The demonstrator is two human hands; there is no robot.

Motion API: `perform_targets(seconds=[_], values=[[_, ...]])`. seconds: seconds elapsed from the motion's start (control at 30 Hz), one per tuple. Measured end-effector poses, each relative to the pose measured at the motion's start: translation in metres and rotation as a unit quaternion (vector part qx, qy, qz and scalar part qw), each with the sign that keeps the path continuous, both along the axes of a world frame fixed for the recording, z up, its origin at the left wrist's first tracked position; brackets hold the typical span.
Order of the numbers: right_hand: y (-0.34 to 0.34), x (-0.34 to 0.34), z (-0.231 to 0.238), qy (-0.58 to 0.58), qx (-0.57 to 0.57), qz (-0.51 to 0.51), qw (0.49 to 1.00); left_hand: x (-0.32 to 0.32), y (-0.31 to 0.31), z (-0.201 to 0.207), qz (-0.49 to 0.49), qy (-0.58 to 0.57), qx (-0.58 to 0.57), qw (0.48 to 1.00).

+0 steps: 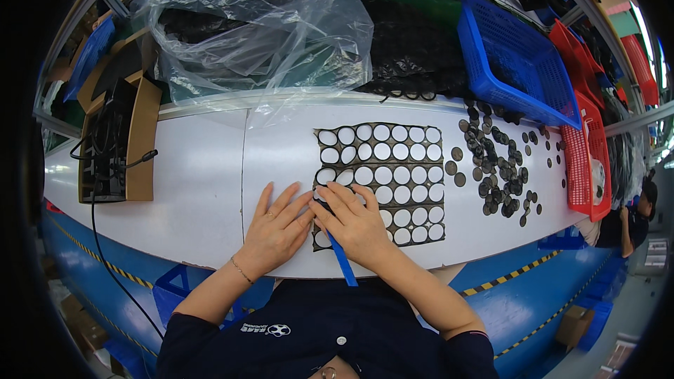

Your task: The person places small circular components into a template grid on a manufacturing assembly line, using an alignment tool to position them precisely.

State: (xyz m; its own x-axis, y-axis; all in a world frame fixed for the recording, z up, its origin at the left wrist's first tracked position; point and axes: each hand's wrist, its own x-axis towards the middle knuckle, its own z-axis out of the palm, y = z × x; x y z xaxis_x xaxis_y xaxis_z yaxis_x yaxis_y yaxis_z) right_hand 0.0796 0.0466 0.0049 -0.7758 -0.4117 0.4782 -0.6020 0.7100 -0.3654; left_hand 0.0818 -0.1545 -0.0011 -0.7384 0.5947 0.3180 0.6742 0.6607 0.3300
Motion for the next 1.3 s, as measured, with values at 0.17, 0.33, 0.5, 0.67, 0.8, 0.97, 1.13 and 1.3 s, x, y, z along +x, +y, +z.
perform_targets(seconds=[0.17, 0.33, 0.5, 0.67, 0.8, 0.97, 1.13, 1.3], values=[[0.017, -0.049, 0.019, 0.103, -0.011, -0.071, 0.992, 0.000, 0.000, 0.001, 0.010, 0.013, -0.003, 1.000], [0.024, -0.043, 0.010, -0.085, -0.199, -0.096, 0.972, -0.002, -0.002, 0.001, 0.002, 0.003, -0.001, 1.000], [0.011, -0.017, -0.002, -0.161, -0.204, -0.037, 0.965, -0.016, 0.000, 0.007, 0.031, 0.009, -0.008, 0.999], [0.006, -0.017, -0.008, -0.148, -0.173, -0.047, 0.973, -0.018, 0.003, 0.002, 0.025, 0.006, -0.048, 0.999], [0.004, -0.019, -0.005, -0.141, -0.165, -0.057, 0.974, -0.018, 0.004, 0.000, 0.028, 0.003, -0.058, 0.998], [0.004, -0.020, -0.005, -0.146, -0.170, -0.061, 0.973, -0.018, 0.004, 0.001, 0.030, 0.001, -0.055, 0.998], [0.005, -0.021, -0.005, -0.153, -0.174, -0.061, 0.971, -0.020, 0.005, 0.000, 0.030, -0.001, -0.052, 0.998], [0.004, -0.019, -0.005, -0.147, -0.173, -0.065, 0.972, -0.019, 0.005, 0.000, 0.029, -0.002, -0.049, 0.998]])
